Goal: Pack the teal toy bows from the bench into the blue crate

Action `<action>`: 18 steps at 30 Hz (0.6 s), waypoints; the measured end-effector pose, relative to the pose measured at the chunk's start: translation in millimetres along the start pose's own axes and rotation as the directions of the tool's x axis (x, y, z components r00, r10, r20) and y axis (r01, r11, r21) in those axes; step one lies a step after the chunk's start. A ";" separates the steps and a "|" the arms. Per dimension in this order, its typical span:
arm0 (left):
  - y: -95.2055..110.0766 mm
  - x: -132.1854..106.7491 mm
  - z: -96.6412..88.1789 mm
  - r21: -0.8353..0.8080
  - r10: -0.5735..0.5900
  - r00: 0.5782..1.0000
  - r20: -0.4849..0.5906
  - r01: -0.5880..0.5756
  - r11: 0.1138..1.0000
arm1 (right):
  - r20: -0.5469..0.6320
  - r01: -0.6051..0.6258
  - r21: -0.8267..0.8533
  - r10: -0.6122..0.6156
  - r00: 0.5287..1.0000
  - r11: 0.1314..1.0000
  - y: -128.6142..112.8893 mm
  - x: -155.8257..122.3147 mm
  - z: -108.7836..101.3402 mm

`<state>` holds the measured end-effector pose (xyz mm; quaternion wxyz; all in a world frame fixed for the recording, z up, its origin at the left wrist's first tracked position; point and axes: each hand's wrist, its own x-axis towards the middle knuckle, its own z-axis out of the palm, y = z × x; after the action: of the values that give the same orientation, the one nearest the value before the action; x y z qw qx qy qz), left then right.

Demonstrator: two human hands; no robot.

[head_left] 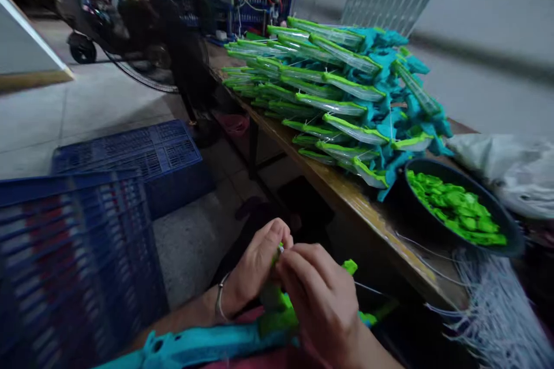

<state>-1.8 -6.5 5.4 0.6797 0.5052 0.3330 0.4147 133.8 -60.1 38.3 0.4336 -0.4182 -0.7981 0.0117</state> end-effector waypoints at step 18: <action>13.3 -3.2 9.1 -0.066 -0.091 0.995 0.045 0.094 0.993 | 0.011 0.047 -0.186 -0.045 0.999 0.981 8.4 -7.6 -1.2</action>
<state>1.7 -11.2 20.7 0.7219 0.4743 0.3272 0.3832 142.3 -60.2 30.7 0.3899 -0.4383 -0.8066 -0.0717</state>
